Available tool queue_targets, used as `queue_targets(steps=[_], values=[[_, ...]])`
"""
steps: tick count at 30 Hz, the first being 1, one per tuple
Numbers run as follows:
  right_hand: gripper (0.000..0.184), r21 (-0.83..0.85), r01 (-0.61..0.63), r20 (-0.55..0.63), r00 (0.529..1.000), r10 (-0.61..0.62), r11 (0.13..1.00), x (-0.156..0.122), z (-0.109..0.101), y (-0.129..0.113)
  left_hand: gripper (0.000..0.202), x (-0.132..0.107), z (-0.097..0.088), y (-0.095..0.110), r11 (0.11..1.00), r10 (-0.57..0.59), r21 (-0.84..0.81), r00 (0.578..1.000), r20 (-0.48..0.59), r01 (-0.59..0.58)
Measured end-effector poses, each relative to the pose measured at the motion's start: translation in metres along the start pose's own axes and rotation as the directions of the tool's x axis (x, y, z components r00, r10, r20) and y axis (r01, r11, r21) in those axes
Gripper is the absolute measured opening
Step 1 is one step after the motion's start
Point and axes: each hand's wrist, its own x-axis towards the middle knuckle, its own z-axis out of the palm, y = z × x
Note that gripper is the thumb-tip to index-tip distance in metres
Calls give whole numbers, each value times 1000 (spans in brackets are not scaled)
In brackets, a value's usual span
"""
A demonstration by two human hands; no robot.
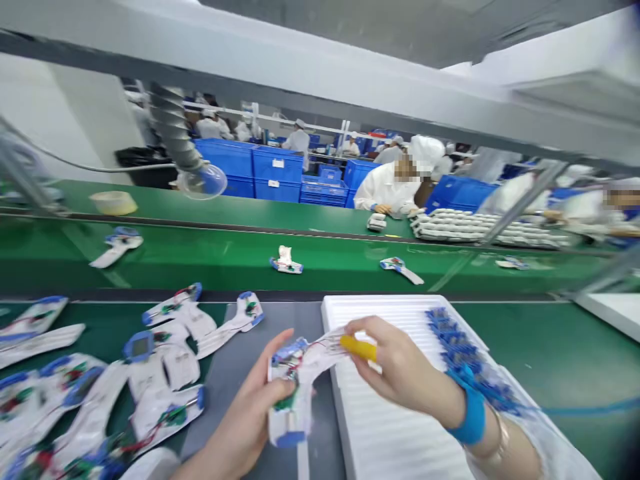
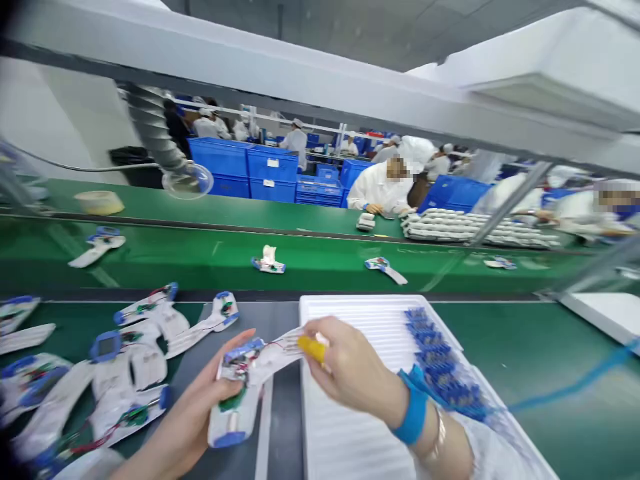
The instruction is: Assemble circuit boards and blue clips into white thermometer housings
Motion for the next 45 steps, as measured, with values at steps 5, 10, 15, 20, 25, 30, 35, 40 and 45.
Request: queue_targets(steps=[5, 10, 15, 20, 25, 30, 35, 40, 45], values=[[25, -246, -602, -97, 795, 599, 759, -43, -16, 129, 71, 8, 1, 2, 994, -98, -52, 995, -34, 96], [16, -359, -685, 11, 676, 736, 634, -66, -1, 199, 68, 9, 8, 2, 994, -88, -75, 994, -63, 83], [18, -373, -685, 58, 656, 753, 625, -63, 19, 205, 71, 13, 7, 2, 994, -93, -71, 994, -53, 89], [17, -281, -695, 60, 676, 734, 662, -45, 5, 187, 78, 15, 1, 2, 993, -105, -62, 994, 4, 105], [28, 9, -528, 72, 847, 526, 849, -6, -18, 91, 87, 17, 2, 0, 994, -95, -37, 989, 116, 100], [5, 594, -232, 277, 958, 74, 770, 19, -23, -19, 100, 12, 6, -2, 997, -72, -12, 974, 216, 76], [5, 597, -262, 391, 920, 10, 758, 29, -15, -43, 107, 7, 4, -6, 999, -42, 14, 958, 284, 40], [4, 617, -240, 357, 934, 5, 750, 29, -15, -42, 106, 8, -1, -10, 1000, 9, 18, 950, 312, -15], [5, 606, -196, 314, 950, -5, 771, 29, -19, -45, 104, 7, -3, -10, 995, 42, 74, 940, 338, -71]])
